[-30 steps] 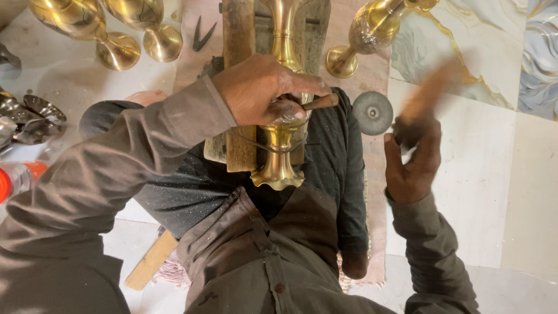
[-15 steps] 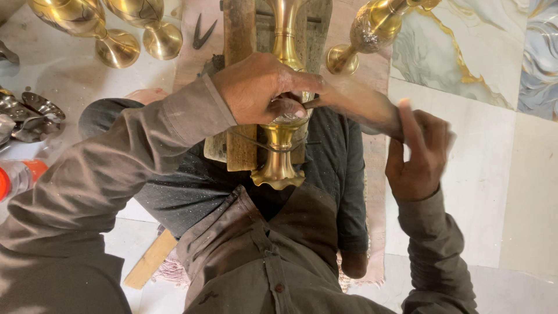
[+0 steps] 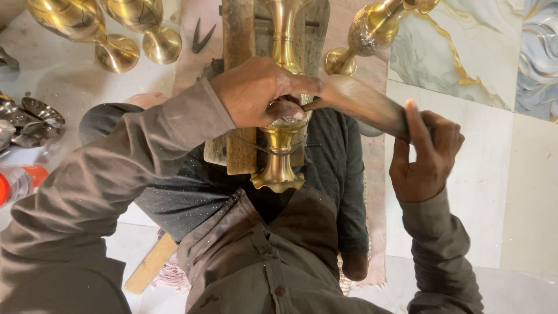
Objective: The person sits on the floor with a brass vase held against a wooden board on their lap and hammers a small punch against the vase's surface, chasing an embossed floral pattern into the metal. They reposition the punch and rotate the vase between hammer strikes, working around the decorated body.
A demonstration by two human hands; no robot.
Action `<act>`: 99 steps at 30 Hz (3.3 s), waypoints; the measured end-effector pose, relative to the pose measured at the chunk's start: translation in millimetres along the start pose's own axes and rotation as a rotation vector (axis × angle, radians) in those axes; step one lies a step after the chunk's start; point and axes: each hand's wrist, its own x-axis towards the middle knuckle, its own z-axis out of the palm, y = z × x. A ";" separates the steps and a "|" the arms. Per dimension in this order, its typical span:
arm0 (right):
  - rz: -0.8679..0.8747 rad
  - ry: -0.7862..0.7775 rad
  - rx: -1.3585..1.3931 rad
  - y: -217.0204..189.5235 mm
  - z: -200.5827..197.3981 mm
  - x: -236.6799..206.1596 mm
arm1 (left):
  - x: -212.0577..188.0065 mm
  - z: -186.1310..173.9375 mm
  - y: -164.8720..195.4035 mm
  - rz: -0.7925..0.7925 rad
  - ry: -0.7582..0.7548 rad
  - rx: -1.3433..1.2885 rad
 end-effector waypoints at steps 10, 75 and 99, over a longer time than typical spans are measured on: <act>0.228 0.005 0.450 1.8 -8.8 8.0 | -1.3 -0.4 -4.4 0.060 0.030 -0.021; 0.002 -0.085 0.309 -0.5 -28.0 48.7 | -15.7 4.6 -10.4 -0.010 0.142 -0.147; -0.036 -0.045 0.314 -16.4 -38.9 74.3 | -22.2 10.3 -14.9 0.038 0.196 -0.151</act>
